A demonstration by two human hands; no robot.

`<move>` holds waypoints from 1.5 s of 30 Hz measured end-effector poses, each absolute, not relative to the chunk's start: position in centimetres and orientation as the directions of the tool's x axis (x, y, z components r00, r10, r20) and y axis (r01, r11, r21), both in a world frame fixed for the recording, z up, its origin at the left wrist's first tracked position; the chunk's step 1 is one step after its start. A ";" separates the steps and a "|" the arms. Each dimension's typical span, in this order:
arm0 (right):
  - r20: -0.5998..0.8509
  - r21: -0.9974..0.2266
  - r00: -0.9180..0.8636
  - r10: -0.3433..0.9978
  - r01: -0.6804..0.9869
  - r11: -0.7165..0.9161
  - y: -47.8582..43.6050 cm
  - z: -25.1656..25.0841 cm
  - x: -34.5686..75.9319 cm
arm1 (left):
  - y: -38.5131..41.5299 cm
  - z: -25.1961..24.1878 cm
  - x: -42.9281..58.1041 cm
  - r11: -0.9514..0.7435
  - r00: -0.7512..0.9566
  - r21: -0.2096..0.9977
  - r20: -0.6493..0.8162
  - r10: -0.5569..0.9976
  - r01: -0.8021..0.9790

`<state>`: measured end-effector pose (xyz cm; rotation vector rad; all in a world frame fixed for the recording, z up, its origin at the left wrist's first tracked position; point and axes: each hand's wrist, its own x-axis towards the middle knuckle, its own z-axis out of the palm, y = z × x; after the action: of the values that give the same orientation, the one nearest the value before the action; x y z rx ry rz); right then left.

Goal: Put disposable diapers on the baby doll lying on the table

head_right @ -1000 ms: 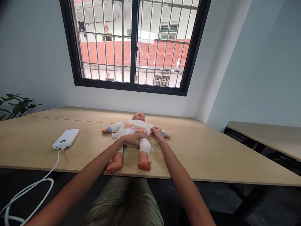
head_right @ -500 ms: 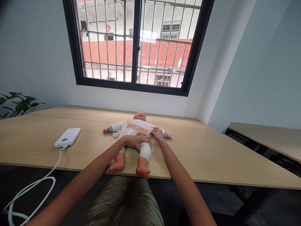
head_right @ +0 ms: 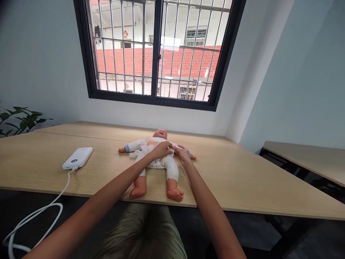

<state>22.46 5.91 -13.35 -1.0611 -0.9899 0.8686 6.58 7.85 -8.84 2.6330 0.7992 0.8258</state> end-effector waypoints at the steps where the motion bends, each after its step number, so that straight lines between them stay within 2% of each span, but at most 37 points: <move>1: 0.210 -0.950 0.329 0.921 -0.154 0.272 6.0 -13.3 22.4 | 8.2 -8.7 6.9 -0.786 0.662 0.402 0.429 0.615 0.469; 4: 0.187 -0.921 0.341 0.921 -0.264 0.285 6.0 -13.1 22.0 | 9.1 -8.2 7.6 -0.725 0.614 0.428 0.388 0.687 0.540; 10: 0.153 -0.940 0.391 0.907 -0.225 0.256 5.6 -12.8 21.4 | 10.2 -7.6 7.8 -0.653 0.607 0.536 0.294 0.739 0.535; 17: 0.137 -0.918 0.476 0.869 -0.269 0.292 5.8 -12.8 21.1 | 11.3 -8.3 6.9 -0.533 0.557 0.710 0.235 0.796 0.461; 21: 0.178 -0.921 0.578 0.796 -0.186 0.342 5.6 -12.4 20.9 | 11.6 -8.8 6.9 -0.492 0.506 0.747 0.242 0.828 0.447; 24: 0.249 -0.931 0.629 0.737 -0.054 0.361 5.3 -12.2 20.6 | 11.5 -9.2 7.1 -0.491 0.461 0.744 0.275 0.844 0.454; 27: 0.459 -0.878 0.576 0.676 0.179 0.444 4.9 -12.3 20.1 | 11.2 -9.5 7.5 -0.513 0.402 0.716 0.342 0.849 0.474; 30: 0.647 -0.762 0.425 0.633 0.366 0.534 4.4 -12.4 19.4 | 10.6 -9.6 7.6 -0.583 0.410 0.668 0.422 0.809 0.463; 34: 0.700 -0.709 0.359 0.617 0.458 0.537 3.8 -12.4 18.8 | 9.8 -9.5 6.4 -0.706 0.468 0.626 0.541 0.699 0.331; 36: 0.704 -0.704 0.372 0.605 0.472 0.530 3.7 -12.3 18.7 | 9.2 -9.5 5.2 -0.772 0.441 0.593 0.643 0.626 0.230; 38: 0.713 -0.695 0.360 0.602 0.477 0.538 3.7 -12.2 18.6 | 8.4 -9.5 3.8 -0.821 0.403 0.523 0.717 0.569 0.229; 41: 0.724 -0.679 0.322 0.610 0.486 0.550 3.6 -12.1 18.4 | 7.2 -9.7 2.1 -0.817 0.484 0.372 0.668 0.566 0.441; 43: 0.720 -0.681 0.309 0.621 0.484 0.549 3.5 -12.1 18.4 | 6.7 -9.8 1.6 -0.804 0.602 0.254 0.552 0.577 0.538; 45: 0.713 -0.689 0.312 0.628 0.476 0.546 3.5 -12.1 18.4 | 6.4 -9.9 1.3 -0.820 0.708 0.159 0.432 0.559 0.550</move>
<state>18.39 3.47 -12.07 -1.0710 -1.3222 0.1309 1.32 6.39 -9.92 2.8866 0.9375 0.7395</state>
